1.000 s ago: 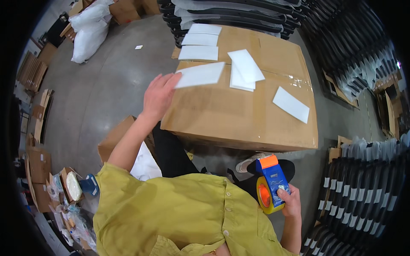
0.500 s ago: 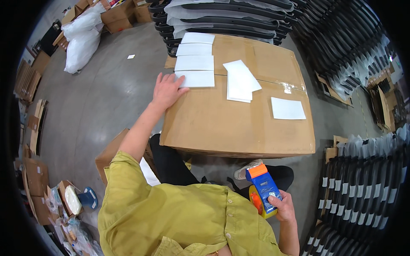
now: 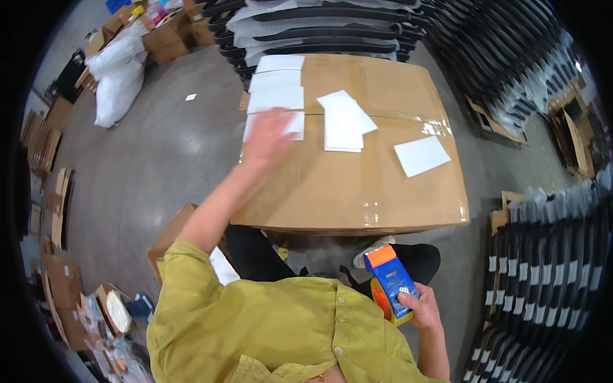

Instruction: Preparing and applying foam padding to a large shipping box using a tape dispenser.

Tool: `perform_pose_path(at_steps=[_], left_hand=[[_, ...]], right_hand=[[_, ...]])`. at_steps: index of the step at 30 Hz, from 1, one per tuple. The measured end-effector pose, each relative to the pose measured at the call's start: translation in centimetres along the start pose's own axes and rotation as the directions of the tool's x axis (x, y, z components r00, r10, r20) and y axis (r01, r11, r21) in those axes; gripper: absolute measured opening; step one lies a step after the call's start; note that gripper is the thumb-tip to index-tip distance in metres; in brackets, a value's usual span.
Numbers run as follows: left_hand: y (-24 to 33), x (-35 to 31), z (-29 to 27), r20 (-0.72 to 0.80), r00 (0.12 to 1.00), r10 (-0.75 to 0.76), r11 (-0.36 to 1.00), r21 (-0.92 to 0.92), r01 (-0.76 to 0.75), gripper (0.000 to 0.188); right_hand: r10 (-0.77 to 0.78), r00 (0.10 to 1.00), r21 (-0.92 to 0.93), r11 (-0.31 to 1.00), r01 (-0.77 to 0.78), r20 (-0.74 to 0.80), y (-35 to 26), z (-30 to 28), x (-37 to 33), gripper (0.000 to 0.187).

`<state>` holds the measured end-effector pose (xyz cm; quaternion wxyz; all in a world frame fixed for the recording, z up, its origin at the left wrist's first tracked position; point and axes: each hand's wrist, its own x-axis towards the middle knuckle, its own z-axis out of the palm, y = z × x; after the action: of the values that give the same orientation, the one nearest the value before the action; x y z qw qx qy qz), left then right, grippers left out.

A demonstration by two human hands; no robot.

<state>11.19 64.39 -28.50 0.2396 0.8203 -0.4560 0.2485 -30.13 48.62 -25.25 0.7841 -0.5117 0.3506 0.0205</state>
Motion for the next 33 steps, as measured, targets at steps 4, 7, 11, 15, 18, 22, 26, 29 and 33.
perform_pose_path(at_steps=[4,7,11,15,18,22,26,29,33], left_hand=[[8.9,4.2,4.5,-0.088,0.992,0.09,0.983,-0.153,-0.103,0.039],[9.2,5.7,5.9,0.128,0.991,-0.022,0.992,-0.118,0.037,0.031],[9.2,6.1,6.6,0.399,0.912,-0.092,0.985,-0.099,0.143,0.02],[9.3,5.2,6.6,0.439,0.896,0.073,0.996,0.012,-0.086,0.019],[9.6,4.2,5.6,0.158,0.964,0.214,0.974,0.038,-0.222,0.027],[12.0,1.7,-3.9,-0.19,0.945,0.266,0.964,0.052,-0.261,0.031],[13.9,-5.4,-9.2,0.089,0.952,0.294,0.95,0.085,-0.302,0.03],[14.2,-8.8,-7.0,0.372,0.897,0.241,0.964,0.015,-0.265,0.035],[17.0,-7.3,-7.1,0.296,0.939,0.176,0.884,-0.468,-0.018,0.034]], right_hand=[[-0.038,0.999,-0.101,0.994,0.035,-0.027,1.1,-1.0,0.2,0.054],[-0.059,0.998,-0.087,0.995,0.057,-0.014,1.2,-0.8,-0.4,0.055],[-0.109,0.993,-0.082,0.991,0.106,-0.035,2.4,-1.8,-1.2,0.057],[-0.082,0.997,-0.053,0.995,0.081,-0.011,1.7,-1.0,-1.5,0.056],[-0.057,0.998,0.004,0.998,0.057,-0.019,1.6,-0.9,-1.3,0.047],[-0.084,0.996,-0.039,0.996,0.084,0.019,1.3,-1.8,-1.2,0.041],[-0.11,0.994,-0.057,0.992,0.111,0.027,-0.3,-1.3,-2.1,0.048],[-0.124,0.989,-0.078,0.988,0.13,0.079,-0.2,-1.4,-1.5,0.05],[-0.148,0.974,-0.133,0.976,0.172,0.17,0.1,-1.7,-1.7,0.049]])
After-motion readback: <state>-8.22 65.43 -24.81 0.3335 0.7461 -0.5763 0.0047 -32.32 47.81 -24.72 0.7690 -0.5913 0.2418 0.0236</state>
